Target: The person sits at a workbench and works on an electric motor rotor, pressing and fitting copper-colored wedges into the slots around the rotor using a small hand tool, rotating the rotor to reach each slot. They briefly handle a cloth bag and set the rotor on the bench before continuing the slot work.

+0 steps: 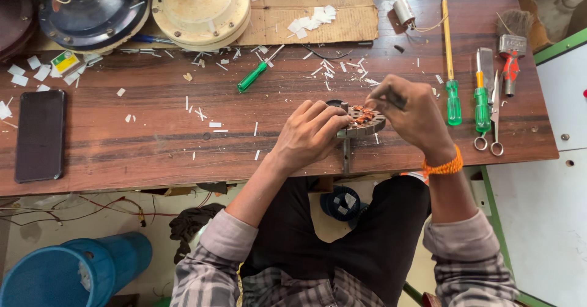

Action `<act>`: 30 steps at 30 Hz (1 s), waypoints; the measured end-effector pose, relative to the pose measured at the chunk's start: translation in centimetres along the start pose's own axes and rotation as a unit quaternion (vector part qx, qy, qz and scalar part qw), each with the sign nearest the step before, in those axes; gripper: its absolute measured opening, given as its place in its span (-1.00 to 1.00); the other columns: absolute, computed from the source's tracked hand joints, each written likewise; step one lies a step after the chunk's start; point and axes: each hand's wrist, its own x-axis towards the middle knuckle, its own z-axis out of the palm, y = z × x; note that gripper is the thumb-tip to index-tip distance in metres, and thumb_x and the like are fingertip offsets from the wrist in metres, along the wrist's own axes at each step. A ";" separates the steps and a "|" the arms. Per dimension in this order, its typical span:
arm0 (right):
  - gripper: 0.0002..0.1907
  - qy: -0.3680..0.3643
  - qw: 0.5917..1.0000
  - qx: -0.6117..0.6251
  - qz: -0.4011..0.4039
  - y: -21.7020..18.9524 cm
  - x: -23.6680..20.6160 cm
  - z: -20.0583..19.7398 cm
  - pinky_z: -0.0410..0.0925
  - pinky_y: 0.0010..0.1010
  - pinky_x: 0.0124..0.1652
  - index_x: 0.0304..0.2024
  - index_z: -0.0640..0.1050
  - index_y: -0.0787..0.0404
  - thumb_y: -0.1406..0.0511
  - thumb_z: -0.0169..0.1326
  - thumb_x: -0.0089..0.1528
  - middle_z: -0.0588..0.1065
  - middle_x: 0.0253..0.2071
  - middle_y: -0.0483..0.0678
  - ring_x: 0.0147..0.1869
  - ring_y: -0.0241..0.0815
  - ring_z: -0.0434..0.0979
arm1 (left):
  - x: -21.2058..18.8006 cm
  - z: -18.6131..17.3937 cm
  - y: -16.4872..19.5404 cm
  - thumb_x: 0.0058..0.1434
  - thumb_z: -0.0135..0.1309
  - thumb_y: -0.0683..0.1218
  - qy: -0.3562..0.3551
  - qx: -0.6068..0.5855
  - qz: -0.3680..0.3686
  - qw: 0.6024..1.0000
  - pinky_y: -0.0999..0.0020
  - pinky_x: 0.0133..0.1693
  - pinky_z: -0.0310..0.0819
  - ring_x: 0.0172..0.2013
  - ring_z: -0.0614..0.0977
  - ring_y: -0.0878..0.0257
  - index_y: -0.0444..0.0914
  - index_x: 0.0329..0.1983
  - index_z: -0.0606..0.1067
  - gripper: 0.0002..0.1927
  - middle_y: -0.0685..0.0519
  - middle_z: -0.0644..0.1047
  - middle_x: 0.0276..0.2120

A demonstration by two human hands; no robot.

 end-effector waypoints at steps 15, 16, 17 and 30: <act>-0.74 0.025 0.954 -0.206 -0.216 -2.8 2.8 0.0 0.34 -0.32 -0.45 -0.34 0.61 0.23 0.18 0.33 0.25 0.56 -0.47 -0.04 -0.46 -0.13 0.57 | 3.3 0.0 -0.7 0.11 0.23 0.21 -0.045 -0.221 -0.370 0.902 0.29 -0.35 0.52 -0.45 0.67 0.22 -0.23 -0.08 0.46 -0.49 0.00 0.62 -0.48; -0.74 0.034 0.952 -0.220 -0.212 -3.1 2.6 0.0 0.34 -0.31 -0.46 -0.34 0.61 0.24 0.18 0.33 0.25 0.56 -0.48 -0.05 -0.47 -0.14 0.57 | 3.6 0.0 -1.0 0.11 0.22 0.19 -0.068 -0.232 -0.362 0.900 0.29 -0.34 0.51 -0.43 0.66 0.21 -0.22 -0.06 0.48 -0.51 -0.01 0.61 -0.46; -0.73 0.028 0.955 -0.218 -0.201 -3.4 2.4 -0.1 0.34 -0.31 -0.45 -0.33 0.61 0.25 0.18 0.32 0.26 0.56 -0.46 -0.04 -0.46 -0.13 0.57 | 3.9 -0.1 -1.4 0.12 0.21 0.16 -0.090 -0.244 -0.353 0.899 0.28 -0.33 0.50 -0.41 0.66 0.20 -0.21 -0.04 0.51 -0.54 -0.02 0.61 -0.45; -0.83 0.056 0.982 -0.132 -0.123 -7.9 -3.9 1.5 0.43 -0.33 -0.31 -0.18 0.61 0.26 0.30 0.25 0.25 0.61 -0.22 0.03 -0.28 -0.05 0.63 | 3.1 -0.2 -6.1 0.18 0.32 -0.08 -0.193 -0.443 -0.226 0.846 0.35 -0.18 0.51 -0.24 0.58 0.36 -0.20 -0.08 0.69 -0.75 0.09 0.62 -0.27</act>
